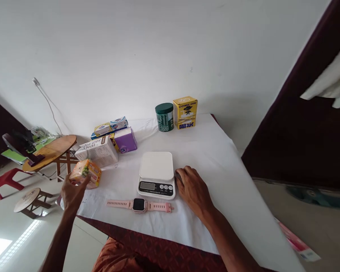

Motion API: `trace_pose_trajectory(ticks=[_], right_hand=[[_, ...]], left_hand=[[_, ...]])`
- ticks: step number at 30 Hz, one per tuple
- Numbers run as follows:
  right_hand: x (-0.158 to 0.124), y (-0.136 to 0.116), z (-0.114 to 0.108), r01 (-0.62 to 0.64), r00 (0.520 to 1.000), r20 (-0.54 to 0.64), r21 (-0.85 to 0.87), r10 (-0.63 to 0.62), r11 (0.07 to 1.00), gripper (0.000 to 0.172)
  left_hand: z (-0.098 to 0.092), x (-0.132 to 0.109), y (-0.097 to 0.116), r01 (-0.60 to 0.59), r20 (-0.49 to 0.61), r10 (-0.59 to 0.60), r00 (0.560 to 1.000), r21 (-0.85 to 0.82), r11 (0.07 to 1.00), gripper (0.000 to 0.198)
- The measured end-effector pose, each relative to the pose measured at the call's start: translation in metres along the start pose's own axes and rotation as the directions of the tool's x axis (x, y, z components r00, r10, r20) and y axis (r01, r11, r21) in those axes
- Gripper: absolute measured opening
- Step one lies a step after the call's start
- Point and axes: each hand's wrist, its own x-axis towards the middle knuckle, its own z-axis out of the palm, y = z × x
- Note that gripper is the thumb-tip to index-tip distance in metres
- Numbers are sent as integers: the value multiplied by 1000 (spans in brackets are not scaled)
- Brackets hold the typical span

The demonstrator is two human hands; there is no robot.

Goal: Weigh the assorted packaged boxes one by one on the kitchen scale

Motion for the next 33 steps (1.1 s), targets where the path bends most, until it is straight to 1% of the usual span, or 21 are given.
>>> trace_pose_trajectory(ticks=[2,4,6,9,11,14,17,19,22,25,27,30,32,33], right_hand=[[1,-2,-1,-18,1000,16,-7,18,1000,17],[1,-4,-3,-34,999,26,-11,34,999,17],[1,-6,-4,-51,998,34,-11,51,999,17],[1,-9,-7,-83,996,37,-9,83,997,18],[0,-10,-8,-92,995,38,-8,92,996,19],[0,-10,-8,-94,995,39,1,94,996,19],[0,-10,-8,-103,994,42,4,103,995,19],[0,-9,-8,-111,992,52,-2,111,994,19],[1,-9,-8,-126,989,71,-14,127,992,18],[1,-9,-8,-129,989,71,-15,130,991,16],[1,-9,-8,-120,990,67,-14,120,993,16],[1,-9,-8,-107,992,60,-21,108,994,16],[2,-9,-8,-111,992,58,-24,112,994,16],[2,-9,-8,-114,991,62,-23,115,993,16]], left_hand=[[-8,-4,-3,40,16,-39,999,-42,998,54],[-14,-13,1,74,46,-69,997,-103,992,50],[-18,-27,13,78,88,-62,994,-200,977,49],[-18,-47,42,58,162,7,987,-398,916,56],[-12,-58,64,53,229,75,971,-507,860,64],[5,-72,96,23,322,218,921,-604,796,70],[28,-84,124,-58,352,363,863,-645,762,66],[43,-90,137,-120,359,434,826,-640,759,63],[60,-95,147,-187,376,494,784,-616,765,60],[68,-95,150,-218,377,518,768,-606,765,60],[69,-94,152,-239,384,536,751,-599,764,59],[68,-92,154,-267,408,572,711,-596,757,57],[67,-91,152,-267,428,590,684,-606,749,62],[67,-90,150,-268,434,597,674,-610,746,68]])
